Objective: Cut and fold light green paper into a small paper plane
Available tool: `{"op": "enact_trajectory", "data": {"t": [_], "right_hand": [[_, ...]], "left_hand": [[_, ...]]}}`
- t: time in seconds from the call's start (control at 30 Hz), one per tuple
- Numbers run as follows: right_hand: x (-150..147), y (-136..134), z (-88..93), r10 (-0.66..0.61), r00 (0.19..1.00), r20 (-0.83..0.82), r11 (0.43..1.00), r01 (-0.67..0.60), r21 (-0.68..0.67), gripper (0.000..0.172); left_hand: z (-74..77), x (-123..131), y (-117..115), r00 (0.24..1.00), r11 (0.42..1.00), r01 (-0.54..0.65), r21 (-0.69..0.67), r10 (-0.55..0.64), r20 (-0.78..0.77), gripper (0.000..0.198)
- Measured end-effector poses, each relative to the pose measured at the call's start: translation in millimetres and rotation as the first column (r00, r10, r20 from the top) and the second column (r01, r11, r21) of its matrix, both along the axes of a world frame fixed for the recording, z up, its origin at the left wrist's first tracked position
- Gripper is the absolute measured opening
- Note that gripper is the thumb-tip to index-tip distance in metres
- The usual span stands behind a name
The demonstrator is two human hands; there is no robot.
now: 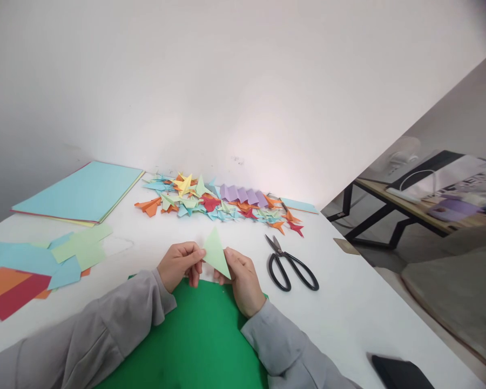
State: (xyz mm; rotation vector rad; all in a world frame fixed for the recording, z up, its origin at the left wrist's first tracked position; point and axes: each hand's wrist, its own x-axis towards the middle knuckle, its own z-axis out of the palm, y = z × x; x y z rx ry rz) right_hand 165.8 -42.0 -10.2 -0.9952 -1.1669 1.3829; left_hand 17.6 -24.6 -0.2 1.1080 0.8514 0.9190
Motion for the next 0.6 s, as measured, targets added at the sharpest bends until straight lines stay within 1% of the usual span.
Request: {"op": "enact_trajectory", "data": {"t": [0.07,0.17,0.33,0.43,0.5,0.6], "right_hand": [[0.0,-0.1,1.4,0.012,1.000,-0.001,1.000,-0.012,-0.001,0.030],[-0.1,-0.2,2.3,0.003,0.999,0.038,1.000,-0.002,-0.013,0.026],[-0.9,-0.9,2.4,-0.017,0.996,0.083,1.000,0.018,-0.003,0.025],[-1.4,-1.2,2.5,-0.051,0.995,0.081,0.999,0.051,0.007,0.027],[-1.7,-1.2,2.7,-0.089,0.993,0.073,0.996,0.088,0.009,0.027],[-2.4,-1.1,3.2,-0.124,0.988,0.095,0.992,0.123,0.021,0.025]], "left_hand": [[0.9,0.4,-1.1,0.999,1.000,0.001,0.023,0.000,-0.049,0.032],[1.4,0.7,-1.6,0.996,0.999,-0.029,0.038,0.032,-0.082,0.032],[-0.9,0.3,-1.1,0.993,0.998,-0.059,0.033,0.061,-0.096,0.030],[-2.3,0.3,-0.8,0.987,0.993,-0.116,0.033,0.119,-0.111,0.033],[-2.2,0.6,-0.9,0.979,0.987,-0.153,0.052,0.158,-0.125,0.035],[-0.7,1.4,-1.6,0.977,0.980,-0.169,0.107,0.181,-0.113,0.027]]}}
